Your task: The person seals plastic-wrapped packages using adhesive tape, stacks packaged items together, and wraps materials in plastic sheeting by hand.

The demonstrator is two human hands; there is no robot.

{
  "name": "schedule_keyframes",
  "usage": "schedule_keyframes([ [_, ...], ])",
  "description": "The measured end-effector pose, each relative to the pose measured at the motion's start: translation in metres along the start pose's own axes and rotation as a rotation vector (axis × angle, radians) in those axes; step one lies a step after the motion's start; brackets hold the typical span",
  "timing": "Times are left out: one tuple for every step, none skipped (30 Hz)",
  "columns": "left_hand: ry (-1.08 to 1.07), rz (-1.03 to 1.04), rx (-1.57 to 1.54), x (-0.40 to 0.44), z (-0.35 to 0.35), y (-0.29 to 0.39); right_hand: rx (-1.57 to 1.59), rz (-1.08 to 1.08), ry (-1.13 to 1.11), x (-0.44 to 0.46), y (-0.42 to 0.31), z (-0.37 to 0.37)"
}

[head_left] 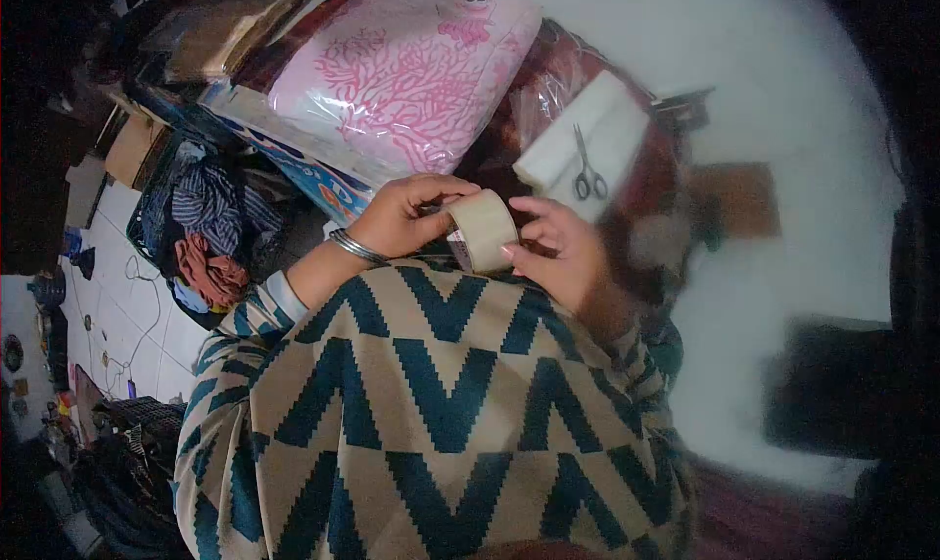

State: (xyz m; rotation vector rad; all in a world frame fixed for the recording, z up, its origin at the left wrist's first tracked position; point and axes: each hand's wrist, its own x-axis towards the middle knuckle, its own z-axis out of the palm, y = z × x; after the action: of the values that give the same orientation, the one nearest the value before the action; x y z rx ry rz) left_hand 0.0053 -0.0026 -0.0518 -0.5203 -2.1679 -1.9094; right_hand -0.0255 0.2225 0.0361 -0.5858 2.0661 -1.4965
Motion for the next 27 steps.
schedule_keyframes([
  [0.004, 0.004, -0.028, 0.000, 0.000, -0.002, -0.002, -0.039, -0.015, 0.000, -0.001, 0.001],
  [0.010, 0.008, -0.054, 0.000, 0.000, -0.003, -0.005, -0.080, -0.031, 0.000, -0.002, 0.001],
  [0.009, 0.007, -0.053, 0.000, 0.000, -0.002, -0.003, -0.080, -0.031, 0.000, -0.001, 0.001],
  [0.011, -0.003, -0.074, 0.000, 0.000, -0.001, -0.030, -0.097, -0.034, 0.001, 0.002, 0.001],
  [0.013, -0.013, -0.094, 0.000, 0.000, 0.000, -0.058, -0.114, -0.036, 0.001, 0.003, 0.001],
  [0.013, -0.013, -0.093, 0.000, 0.000, -0.001, -0.057, -0.114, -0.037, 0.000, 0.003, -0.001],
  [0.009, -0.012, -0.049, 0.000, 0.000, -0.003, -0.184, -0.154, -0.017, -0.001, 0.002, -0.003],
  [0.005, -0.012, -0.005, 0.000, 0.000, -0.005, -0.311, -0.193, 0.004, -0.002, 0.000, -0.004],
  [0.006, -0.013, -0.005, 0.000, 0.000, -0.004, -0.311, -0.193, 0.003, -0.002, -0.001, -0.004],
  [0.009, -0.007, 0.014, 0.001, 0.000, -0.003, -0.316, -0.234, 0.028, -0.003, -0.004, -0.004],
  [0.012, -0.002, 0.033, 0.001, -0.001, -0.001, -0.321, -0.274, 0.052, -0.003, -0.005, -0.003],
  [0.013, -0.002, 0.033, 0.001, -0.002, 0.000, -0.322, -0.274, 0.050, -0.003, -0.003, -0.004],
  [-0.041, -0.033, 0.087, 0.001, -0.005, 0.001, -0.358, -0.309, 0.050, -0.001, 0.000, -0.006],
  [-0.095, -0.065, 0.141, 0.001, -0.007, 0.003, -0.395, -0.345, 0.050, 0.001, 0.003, -0.007],
  [-0.094, -0.065, 0.142, 0.001, -0.007, 0.004, -0.395, -0.346, 0.049, 0.002, 0.004, -0.007],
  [-0.091, -0.060, 0.154, 0.002, -0.007, 0.006, -0.378, -0.352, 0.051, 0.003, 0.005, -0.007],
  [-0.090, -0.055, 0.165, 0.002, -0.006, 0.007, -0.361, -0.357, 0.055, 0.004, 0.006, -0.007],
  [-0.091, -0.055, 0.164, 0.003, -0.006, 0.008, -0.361, -0.356, 0.056, 0.005, 0.006, -0.007],
  [-0.089, -0.063, 0.180, 0.003, -0.006, 0.009, -0.370, -0.325, 0.047, 0.006, 0.006, -0.008],
  [-0.086, -0.071, 0.196, 0.003, -0.006, 0.010, -0.378, -0.293, 0.038, 0.007, 0.006, -0.008],
  [-0.085, -0.072, 0.196, 0.004, -0.007, 0.012, -0.378, -0.293, 0.037, 0.008, 0.004, -0.008],
  [-0.100, -0.089, 0.203, 0.004, -0.008, 0.014, -0.483, -0.420, 0.062, 0.009, 0.000, -0.007],
  [-0.115, -0.106, 0.210, 0.004, -0.008, 0.015, -0.588, -0.546, 0.088, 0.009, -0.004, -0.006],
  [-0.116, -0.107, 0.209, 0.004, -0.007, 0.014, -0.587, -0.544, 0.088, 0.010, -0.007, -0.005],
  [-0.113, -0.117, 0.201, 0.004, -0.007, 0.012, -0.623, -0.555, 0.030, 0.011, -0.010, -0.005],
  [-0.109, -0.127, 0.193, 0.003, -0.006, 0.011, -0.657, -0.565, -0.028, 0.012, -0.012, -0.004],
  [-0.110, -0.128, 0.191, 0.003, -0.005, 0.011, -0.657, -0.563, -0.028, 0.013, -0.011, -0.002],
])
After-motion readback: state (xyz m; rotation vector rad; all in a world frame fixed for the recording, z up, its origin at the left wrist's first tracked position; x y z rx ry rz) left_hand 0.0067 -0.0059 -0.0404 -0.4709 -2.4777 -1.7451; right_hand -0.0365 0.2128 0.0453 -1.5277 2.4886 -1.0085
